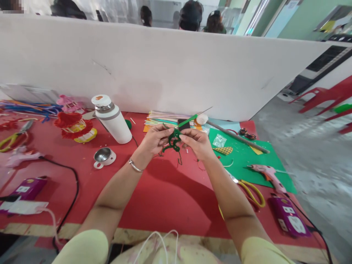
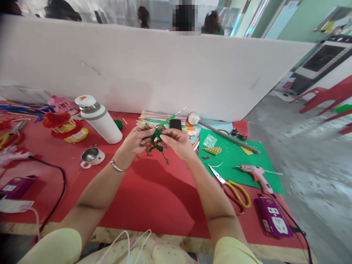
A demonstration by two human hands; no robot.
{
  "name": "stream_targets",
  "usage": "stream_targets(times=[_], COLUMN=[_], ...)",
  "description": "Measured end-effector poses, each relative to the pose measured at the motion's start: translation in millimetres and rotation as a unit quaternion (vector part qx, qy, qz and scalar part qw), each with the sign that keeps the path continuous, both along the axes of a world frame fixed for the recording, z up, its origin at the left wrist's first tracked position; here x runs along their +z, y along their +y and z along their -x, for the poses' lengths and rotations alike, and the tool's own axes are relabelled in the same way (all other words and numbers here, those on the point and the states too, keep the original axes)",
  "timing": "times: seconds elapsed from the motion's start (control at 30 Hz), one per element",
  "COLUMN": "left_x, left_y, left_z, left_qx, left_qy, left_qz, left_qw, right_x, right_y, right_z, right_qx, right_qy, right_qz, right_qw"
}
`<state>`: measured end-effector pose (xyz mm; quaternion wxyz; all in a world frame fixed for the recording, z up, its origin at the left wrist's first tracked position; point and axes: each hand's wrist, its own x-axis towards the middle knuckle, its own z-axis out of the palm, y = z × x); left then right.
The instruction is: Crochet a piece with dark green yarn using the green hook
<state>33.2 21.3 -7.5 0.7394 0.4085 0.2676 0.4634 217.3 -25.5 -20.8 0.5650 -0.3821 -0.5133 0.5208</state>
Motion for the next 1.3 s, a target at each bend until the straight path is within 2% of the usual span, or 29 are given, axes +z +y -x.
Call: stream_targets(times=[0.27,1.3], left_x=[-5.1,-0.2], left_y=[2.3,-2.8], left_z=[-0.5,-4.3], left_qx=[-0.030,-0.019], left_qy=[-0.010,-0.010], left_qz=[0.018,0.000], left_qw=[0.999,1.000], right_x=[1.2,-6.6], right_y=[0.4,5.4], right_z=[2.3,2.6], right_qx=[-0.005,-0.011], right_qy=[0.010,0.011], right_qz=[0.010,0.013], right_qw=[1.000,1.000])
